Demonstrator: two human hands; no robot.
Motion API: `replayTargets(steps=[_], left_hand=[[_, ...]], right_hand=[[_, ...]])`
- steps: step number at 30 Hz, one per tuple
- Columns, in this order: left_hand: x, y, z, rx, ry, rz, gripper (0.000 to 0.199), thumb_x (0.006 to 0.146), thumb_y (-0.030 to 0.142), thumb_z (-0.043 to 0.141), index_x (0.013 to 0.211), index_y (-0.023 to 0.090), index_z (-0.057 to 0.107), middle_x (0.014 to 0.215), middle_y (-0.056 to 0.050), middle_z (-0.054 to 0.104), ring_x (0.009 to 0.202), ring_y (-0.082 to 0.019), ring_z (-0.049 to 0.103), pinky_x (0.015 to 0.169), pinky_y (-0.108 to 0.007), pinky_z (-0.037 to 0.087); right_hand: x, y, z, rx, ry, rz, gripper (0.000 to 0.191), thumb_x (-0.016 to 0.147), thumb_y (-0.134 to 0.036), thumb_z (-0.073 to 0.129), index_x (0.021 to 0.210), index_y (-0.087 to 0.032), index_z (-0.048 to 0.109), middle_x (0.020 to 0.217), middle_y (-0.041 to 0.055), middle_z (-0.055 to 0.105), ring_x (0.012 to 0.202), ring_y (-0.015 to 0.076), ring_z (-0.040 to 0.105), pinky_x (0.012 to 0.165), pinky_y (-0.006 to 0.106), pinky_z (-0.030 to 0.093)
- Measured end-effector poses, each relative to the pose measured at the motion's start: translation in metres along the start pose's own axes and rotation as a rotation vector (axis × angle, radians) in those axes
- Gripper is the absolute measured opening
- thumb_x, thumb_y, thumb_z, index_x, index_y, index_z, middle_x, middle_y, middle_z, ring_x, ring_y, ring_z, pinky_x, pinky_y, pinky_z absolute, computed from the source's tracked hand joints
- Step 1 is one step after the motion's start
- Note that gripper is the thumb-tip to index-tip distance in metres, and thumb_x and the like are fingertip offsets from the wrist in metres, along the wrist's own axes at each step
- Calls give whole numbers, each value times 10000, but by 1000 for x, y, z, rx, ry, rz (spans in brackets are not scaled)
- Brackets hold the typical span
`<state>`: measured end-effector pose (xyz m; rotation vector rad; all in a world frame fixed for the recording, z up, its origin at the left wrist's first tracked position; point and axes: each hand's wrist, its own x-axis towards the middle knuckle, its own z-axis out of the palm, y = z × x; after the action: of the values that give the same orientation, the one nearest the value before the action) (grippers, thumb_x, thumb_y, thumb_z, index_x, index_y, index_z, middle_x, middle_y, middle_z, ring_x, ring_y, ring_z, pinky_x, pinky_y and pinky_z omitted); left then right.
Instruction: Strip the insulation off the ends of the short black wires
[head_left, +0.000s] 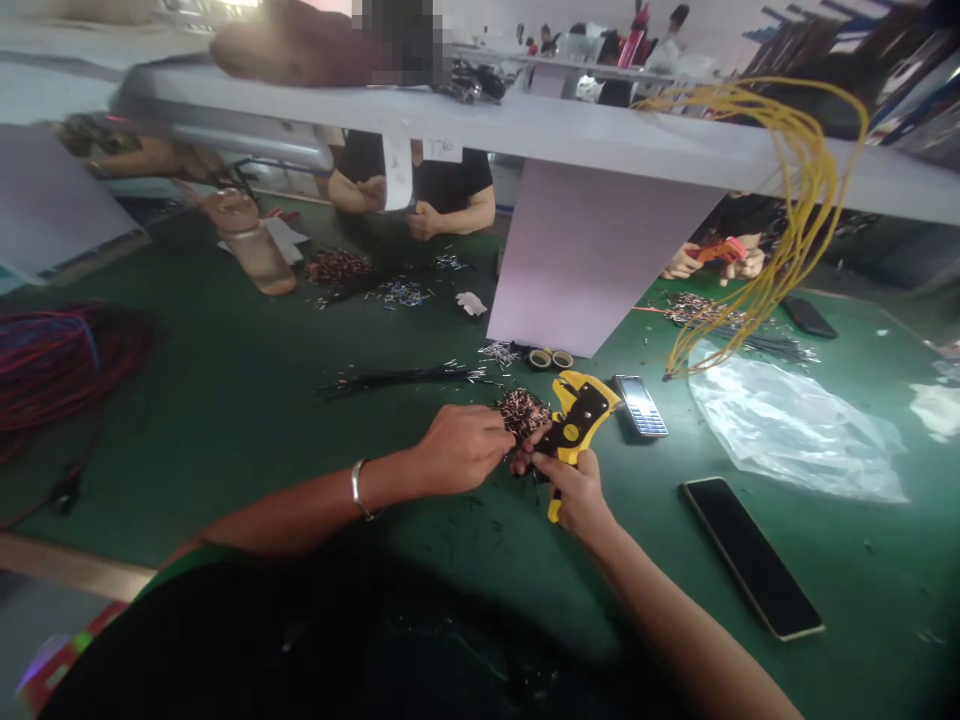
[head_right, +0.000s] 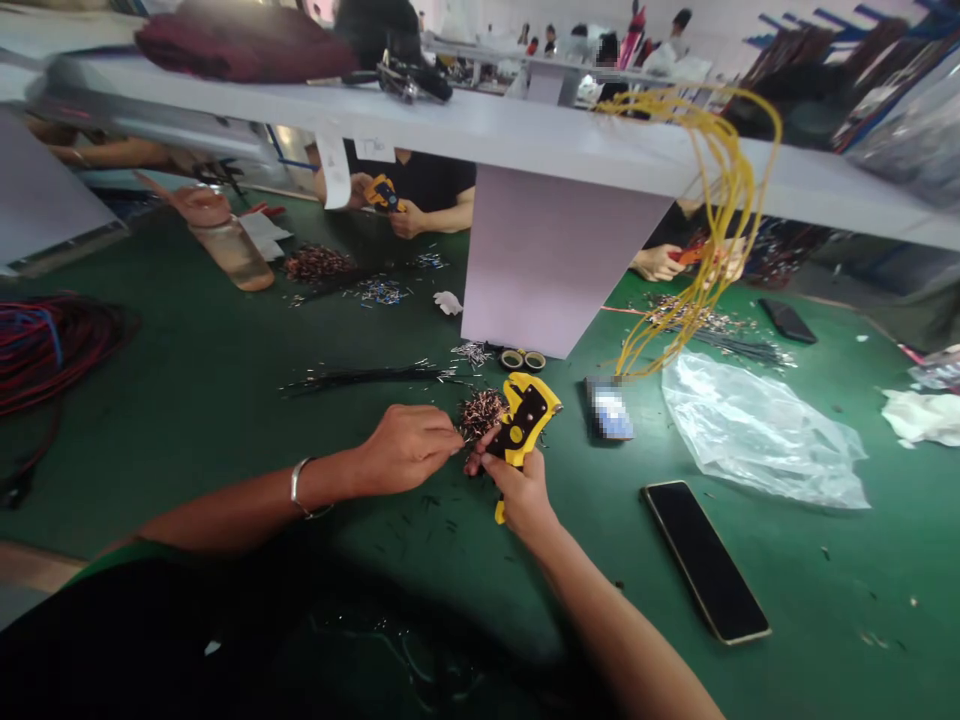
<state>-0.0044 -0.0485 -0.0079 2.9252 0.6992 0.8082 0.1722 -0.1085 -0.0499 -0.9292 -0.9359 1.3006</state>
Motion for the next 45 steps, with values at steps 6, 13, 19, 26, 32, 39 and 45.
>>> replayTargets(steps=[6,13,19,26,32,39,45], left_hand=[[-2,-3,7,-158,-86,-44,252,886,162,507,746,212,711,705,-13,680,669,-132,617,608,-257,457],[-1,-5,6,-245,-87,-99,209,884,177,541,806,207,733,723,-11,691,679,-122,637,626,-241,458],[2,-8,-6,-119,74,-125,235,846,121,532,689,188,694,616,5,619,589,-104,549,559,-235,387],[7,-9,-15,46,378,-190,229,762,74,542,568,174,611,520,28,504,516,-92,432,521,-240,345],[7,-6,-10,30,395,-208,221,728,55,529,549,168,594,509,35,491,504,-86,418,509,-238,325],[4,-1,-3,-2,357,-258,202,722,71,524,547,162,566,509,38,504,492,-73,421,507,-223,322],[4,1,2,2,336,-257,188,712,78,520,550,160,569,522,29,533,494,-79,438,504,-232,325]], right_hand=[[3,-2,-8,-33,-24,11,83,717,-191,684,770,-188,619,641,-2,618,576,167,595,603,330,512],[4,-3,-11,25,3,34,122,679,-165,703,765,-182,618,657,-4,619,557,162,594,578,326,512],[5,-4,-10,91,-55,66,185,654,-147,679,827,-181,625,703,3,640,650,183,614,694,372,525],[1,4,-5,109,-120,116,286,606,-118,649,886,-175,636,761,12,660,708,204,643,767,399,514],[-3,3,0,14,-163,125,306,621,-144,657,925,-168,627,799,30,681,738,213,661,734,368,503],[-2,5,-1,39,-155,110,291,628,-136,638,918,-168,641,802,30,691,733,214,669,737,366,506],[-3,5,0,37,-181,113,280,628,-118,627,901,-167,662,773,26,697,723,200,653,725,336,496]])
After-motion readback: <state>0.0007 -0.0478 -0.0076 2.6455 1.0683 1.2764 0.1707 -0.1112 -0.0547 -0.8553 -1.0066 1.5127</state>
